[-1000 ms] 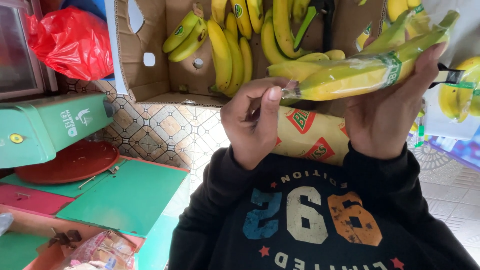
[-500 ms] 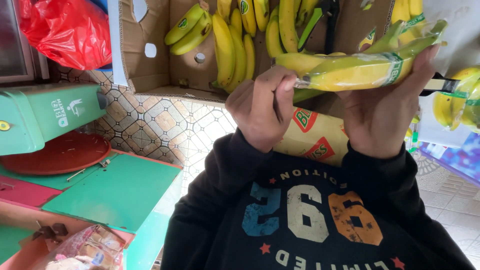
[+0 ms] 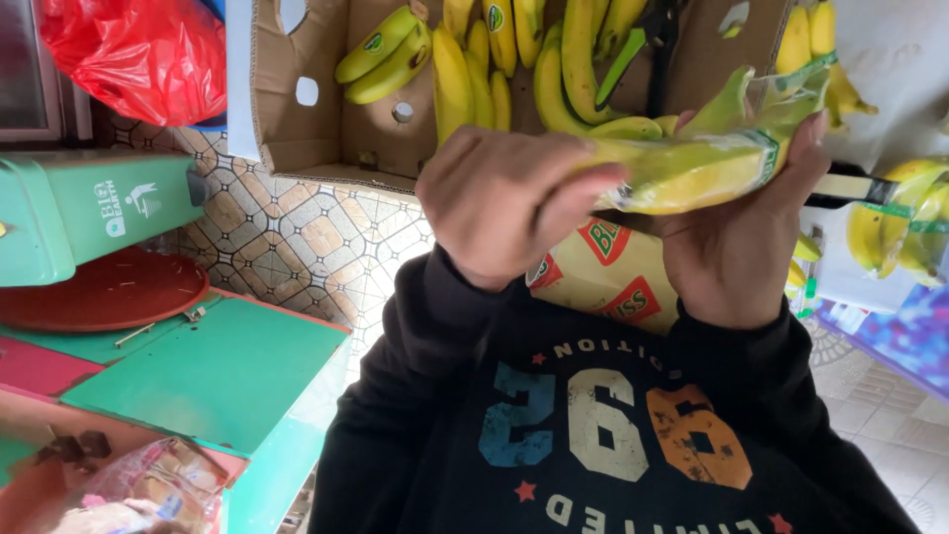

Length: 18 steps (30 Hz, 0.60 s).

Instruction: Wrapping individual bunches of bananas in plastic film and securing them with tape for retail packaging.

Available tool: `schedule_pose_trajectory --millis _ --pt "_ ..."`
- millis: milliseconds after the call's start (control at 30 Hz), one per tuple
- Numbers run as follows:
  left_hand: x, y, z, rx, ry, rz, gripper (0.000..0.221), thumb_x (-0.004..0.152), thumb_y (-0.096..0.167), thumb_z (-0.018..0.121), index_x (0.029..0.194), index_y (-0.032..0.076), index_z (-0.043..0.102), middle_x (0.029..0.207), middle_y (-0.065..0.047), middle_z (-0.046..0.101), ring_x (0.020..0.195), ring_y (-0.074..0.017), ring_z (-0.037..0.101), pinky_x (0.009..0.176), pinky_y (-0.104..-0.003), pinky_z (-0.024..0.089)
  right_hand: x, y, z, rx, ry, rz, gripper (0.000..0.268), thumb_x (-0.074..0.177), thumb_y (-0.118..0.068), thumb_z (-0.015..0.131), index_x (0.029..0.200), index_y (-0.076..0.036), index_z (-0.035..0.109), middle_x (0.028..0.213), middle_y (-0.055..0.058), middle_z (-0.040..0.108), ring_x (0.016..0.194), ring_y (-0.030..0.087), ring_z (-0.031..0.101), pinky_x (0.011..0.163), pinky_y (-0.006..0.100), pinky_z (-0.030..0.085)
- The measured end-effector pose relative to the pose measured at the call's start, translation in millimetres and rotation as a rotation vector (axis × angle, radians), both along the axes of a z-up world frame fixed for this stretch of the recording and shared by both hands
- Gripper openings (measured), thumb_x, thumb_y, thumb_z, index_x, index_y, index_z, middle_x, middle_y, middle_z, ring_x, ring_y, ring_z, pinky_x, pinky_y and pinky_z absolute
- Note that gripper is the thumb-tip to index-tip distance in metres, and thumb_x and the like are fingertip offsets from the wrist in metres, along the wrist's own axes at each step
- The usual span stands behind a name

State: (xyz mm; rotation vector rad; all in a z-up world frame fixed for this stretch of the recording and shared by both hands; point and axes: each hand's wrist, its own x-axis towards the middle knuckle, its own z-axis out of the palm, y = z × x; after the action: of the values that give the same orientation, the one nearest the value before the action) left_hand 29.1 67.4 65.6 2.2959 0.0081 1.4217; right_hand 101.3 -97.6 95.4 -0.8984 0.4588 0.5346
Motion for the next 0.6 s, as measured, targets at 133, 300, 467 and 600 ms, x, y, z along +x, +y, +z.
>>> schedule_pose_trajectory --millis 133,300,467,600 --pt "-6.9 -10.3 17.6 -0.756 0.005 -0.14 0.018 0.111 0.019 0.046 0.104 0.008 0.058 0.086 -0.006 0.061 0.064 -0.0145 0.056 0.063 -0.03 0.05 5.1 -9.4 -9.1 0.001 0.018 0.06 0.071 0.084 -0.053 0.059 0.142 -0.013 0.053 0.12 0.013 0.067 0.112 0.026 0.07 0.072 0.038 0.066" --pt "-11.4 -5.8 -16.1 -0.572 0.096 -0.372 0.014 0.104 0.015 0.057 0.091 0.01 0.056 0.078 -0.002 0.054 0.064 -0.0152 0.051 0.058 -0.031 0.046 13.2 -20.5 -31.0 0.022 0.063 0.101 0.063 0.086 -0.054 0.061 0.134 -0.013 0.06 0.125 0.011 0.069 0.119 0.03 0.068 0.093 0.049 0.061" --pt "-8.5 -14.1 -44.4 -0.023 -0.107 -0.263 0.024 0.092 0.016 0.086 0.111 0.009 0.073 0.112 -0.008 0.066 0.093 -0.0189 0.071 0.079 -0.032 0.068 17.3 -34.4 -42.1 0.591 0.367 0.221 0.05 0.099 -0.01 0.068 0.139 0.009 0.044 0.129 0.026 0.052 0.117 0.036 0.055 0.097 0.044 0.06" --pt "6.1 -19.2 -23.9 0.011 -0.103 -0.253 0.046 0.097 0.019 0.097 0.13 0.015 0.065 0.126 -0.003 0.06 0.095 -0.0166 0.074 0.078 -0.034 0.071 11.4 -31.3 -40.9 0.382 0.133 0.247 0.024 0.107 -0.02 0.06 0.123 -0.003 0.062 0.12 0.013 0.067 0.107 0.023 0.066 0.093 0.031 0.057"
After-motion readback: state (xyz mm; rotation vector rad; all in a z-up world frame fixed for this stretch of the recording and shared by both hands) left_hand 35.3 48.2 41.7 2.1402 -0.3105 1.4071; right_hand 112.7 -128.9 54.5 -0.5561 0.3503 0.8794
